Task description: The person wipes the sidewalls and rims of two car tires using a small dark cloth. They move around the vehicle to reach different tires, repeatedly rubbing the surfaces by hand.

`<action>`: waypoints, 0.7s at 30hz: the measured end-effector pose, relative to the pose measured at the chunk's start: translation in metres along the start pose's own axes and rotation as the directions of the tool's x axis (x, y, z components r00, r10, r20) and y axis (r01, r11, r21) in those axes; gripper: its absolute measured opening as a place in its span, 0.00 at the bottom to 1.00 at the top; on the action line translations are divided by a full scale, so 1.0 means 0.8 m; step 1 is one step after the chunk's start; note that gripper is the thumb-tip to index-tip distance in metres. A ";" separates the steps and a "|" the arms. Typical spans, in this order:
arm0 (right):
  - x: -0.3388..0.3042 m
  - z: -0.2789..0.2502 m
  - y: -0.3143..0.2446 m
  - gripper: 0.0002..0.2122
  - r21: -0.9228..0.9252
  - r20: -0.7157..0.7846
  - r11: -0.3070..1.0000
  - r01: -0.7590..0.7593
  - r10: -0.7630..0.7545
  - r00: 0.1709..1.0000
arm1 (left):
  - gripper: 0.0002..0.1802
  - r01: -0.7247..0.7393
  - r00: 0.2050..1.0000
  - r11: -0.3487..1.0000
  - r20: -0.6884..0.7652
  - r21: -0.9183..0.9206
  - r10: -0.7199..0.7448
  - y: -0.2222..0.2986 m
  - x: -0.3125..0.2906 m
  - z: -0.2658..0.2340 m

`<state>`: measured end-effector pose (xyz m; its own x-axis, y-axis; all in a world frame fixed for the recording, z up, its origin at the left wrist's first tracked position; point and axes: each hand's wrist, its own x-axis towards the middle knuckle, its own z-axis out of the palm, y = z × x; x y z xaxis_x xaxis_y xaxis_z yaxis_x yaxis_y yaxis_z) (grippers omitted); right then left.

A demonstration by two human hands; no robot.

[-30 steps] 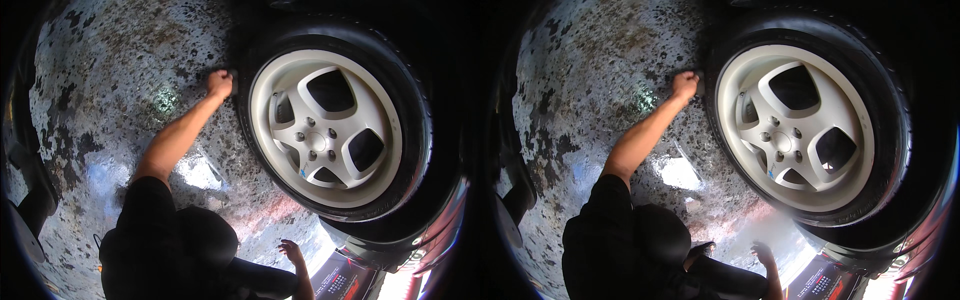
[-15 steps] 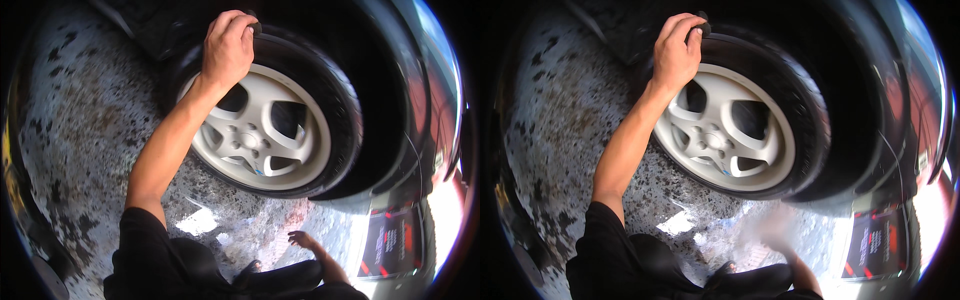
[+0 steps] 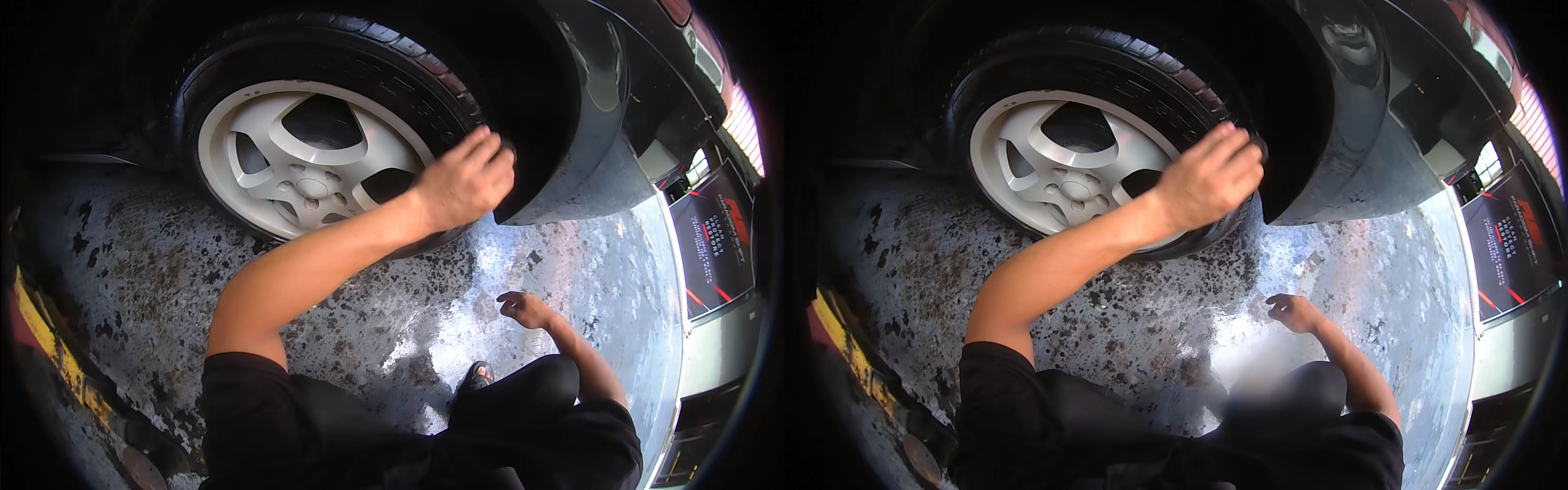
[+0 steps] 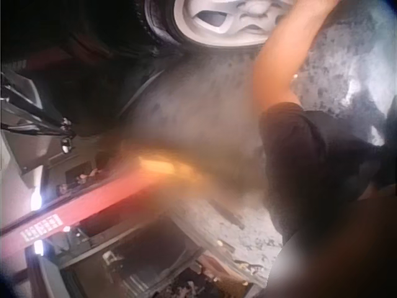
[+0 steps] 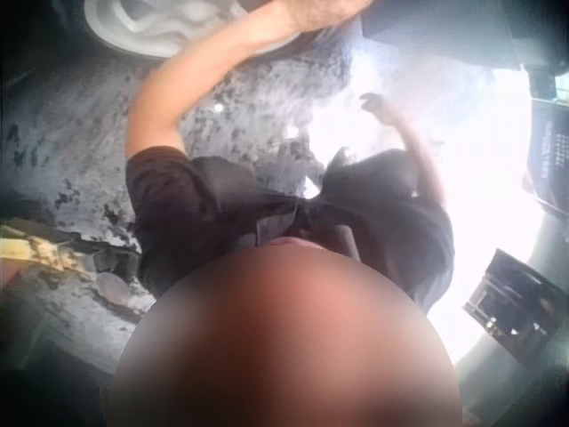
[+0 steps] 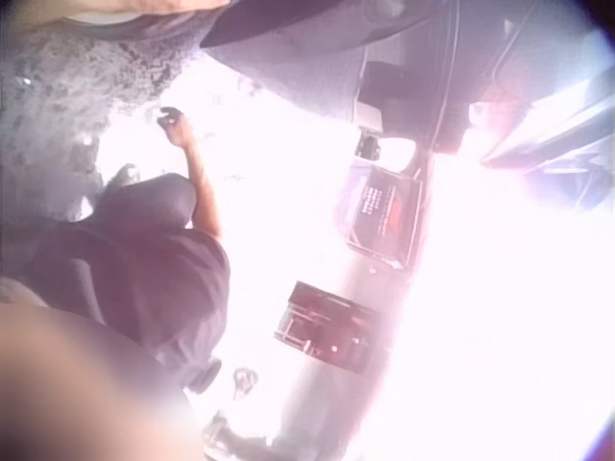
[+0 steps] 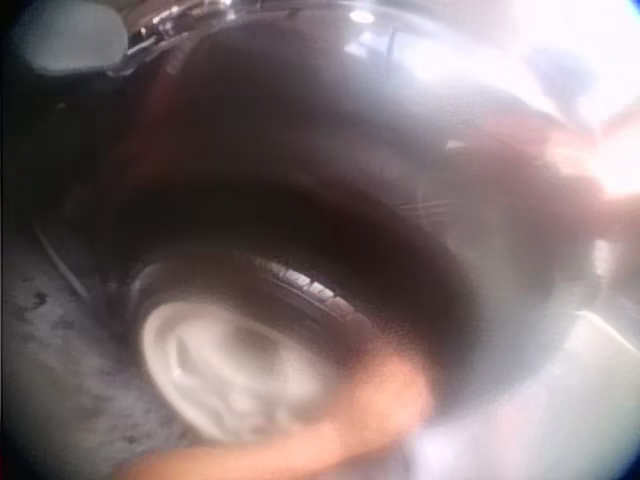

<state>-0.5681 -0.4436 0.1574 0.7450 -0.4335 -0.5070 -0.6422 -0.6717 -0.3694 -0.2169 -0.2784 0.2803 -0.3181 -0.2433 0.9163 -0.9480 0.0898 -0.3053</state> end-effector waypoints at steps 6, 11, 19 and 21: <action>-0.002 0.029 0.090 0.18 0.100 0.065 0.994 0.042 -0.049 0.997 | 0.07 0.008 0.875 0.959 0.466 -0.284 0.131 0.124 -0.098 0.043; -0.050 -0.025 0.193 0.18 0.059 0.374 0.996 0.059 -0.077 0.924 | 0.05 0.597 0.483 0.776 0.863 -0.201 -0.149 0.227 -0.071 -0.048; -0.132 -0.224 0.041 0.16 -0.236 0.485 0.971 -0.042 0.155 0.860 | 0.11 0.991 -0.112 -0.123 0.176 -0.052 -0.978 0.343 0.076 -0.283; -0.155 -0.254 -0.048 0.18 -0.226 0.422 0.970 0.085 0.019 0.906 | 0.11 0.944 -0.300 -0.313 -0.117 0.109 -0.947 0.407 0.087 -0.398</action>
<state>-0.5996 -0.4861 0.3926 0.5865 -0.1520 -0.7955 -0.5191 -0.8246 -0.2251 -0.5450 0.0416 0.3270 0.9939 0.1014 0.0444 -0.0046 -0.3630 0.9318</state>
